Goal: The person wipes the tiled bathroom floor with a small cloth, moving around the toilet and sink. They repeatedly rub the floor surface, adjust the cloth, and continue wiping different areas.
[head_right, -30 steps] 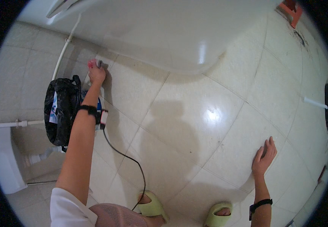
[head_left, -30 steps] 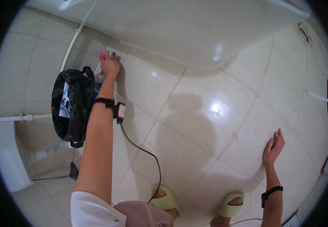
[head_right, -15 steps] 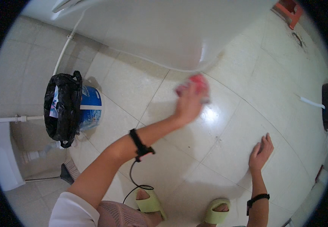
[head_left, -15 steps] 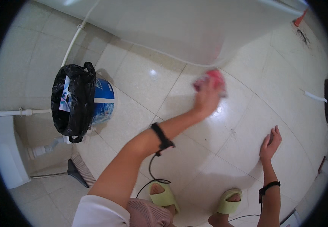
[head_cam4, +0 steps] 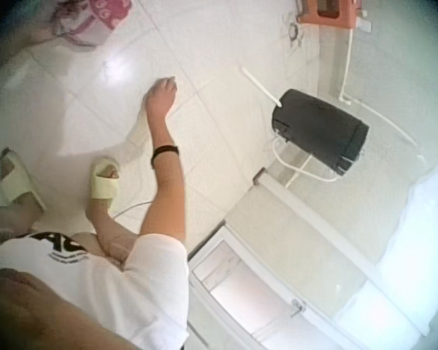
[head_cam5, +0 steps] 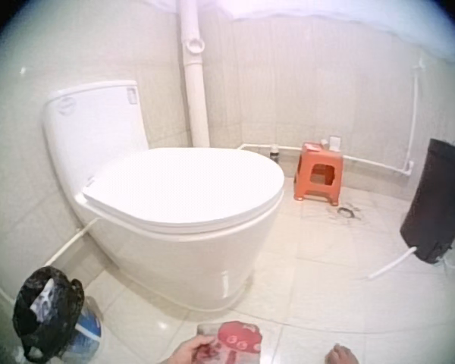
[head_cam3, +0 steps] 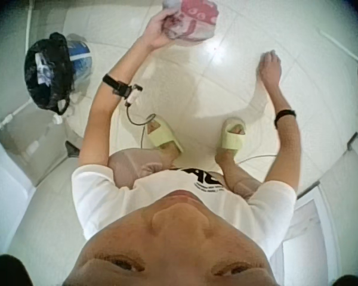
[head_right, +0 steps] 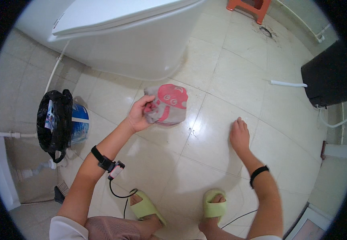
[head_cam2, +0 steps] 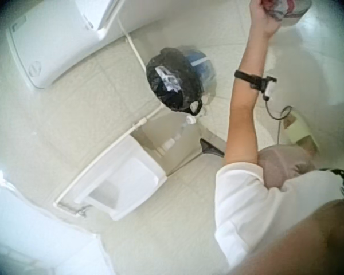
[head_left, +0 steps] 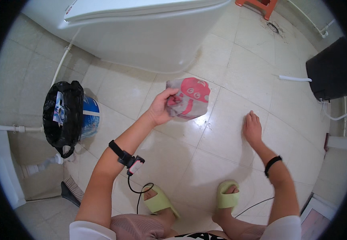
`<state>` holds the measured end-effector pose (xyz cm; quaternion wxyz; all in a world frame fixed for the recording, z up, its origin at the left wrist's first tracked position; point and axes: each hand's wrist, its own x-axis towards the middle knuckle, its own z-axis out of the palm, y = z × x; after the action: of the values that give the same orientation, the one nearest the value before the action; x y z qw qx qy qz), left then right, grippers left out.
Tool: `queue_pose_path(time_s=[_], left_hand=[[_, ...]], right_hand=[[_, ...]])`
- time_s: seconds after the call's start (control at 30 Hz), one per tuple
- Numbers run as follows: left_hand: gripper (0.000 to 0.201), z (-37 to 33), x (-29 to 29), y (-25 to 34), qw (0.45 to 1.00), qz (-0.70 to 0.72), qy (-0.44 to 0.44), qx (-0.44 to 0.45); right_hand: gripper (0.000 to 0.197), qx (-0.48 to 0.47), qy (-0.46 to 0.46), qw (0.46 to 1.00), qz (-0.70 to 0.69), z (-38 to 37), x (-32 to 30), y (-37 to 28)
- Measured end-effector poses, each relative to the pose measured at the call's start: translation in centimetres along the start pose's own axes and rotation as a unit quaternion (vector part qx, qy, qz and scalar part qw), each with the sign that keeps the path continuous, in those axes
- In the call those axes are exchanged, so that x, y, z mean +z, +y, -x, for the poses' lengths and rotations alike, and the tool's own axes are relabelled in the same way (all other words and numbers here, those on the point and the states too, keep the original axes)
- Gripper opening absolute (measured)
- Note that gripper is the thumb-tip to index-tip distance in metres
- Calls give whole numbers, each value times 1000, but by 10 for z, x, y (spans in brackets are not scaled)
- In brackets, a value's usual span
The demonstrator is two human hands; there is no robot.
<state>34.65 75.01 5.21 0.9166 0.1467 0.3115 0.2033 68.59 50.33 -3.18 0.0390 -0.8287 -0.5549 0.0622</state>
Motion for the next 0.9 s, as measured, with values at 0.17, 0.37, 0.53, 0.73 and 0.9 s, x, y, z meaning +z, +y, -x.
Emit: queue_pose_path(time_s=[0.17, 0.37, 0.53, 0.73, 0.9], left_hand=[[26, 20, 22, -8, 996, -61, -56, -27], [59, 15, 31, -22, 986, -147, -73, -14], [64, 24, 24, -37, 982, -179, -48, -30], [62, 24, 36, -51, 974, -217, 62, 11], [79, 28, 46, -87, 958, -270, 7, 98]], right_hand=[[58, -38, -370, 872, -318, -39, -105, -46], [52, 21, -285, 674, -681, -40, -123, -140], [40, 122, -234, 635, -726, -29, -115, -147], [34, 95, -176, 635, -746, -18, -121, -152], [27, 31, -159, 732, -662, -9, -113, -164]])
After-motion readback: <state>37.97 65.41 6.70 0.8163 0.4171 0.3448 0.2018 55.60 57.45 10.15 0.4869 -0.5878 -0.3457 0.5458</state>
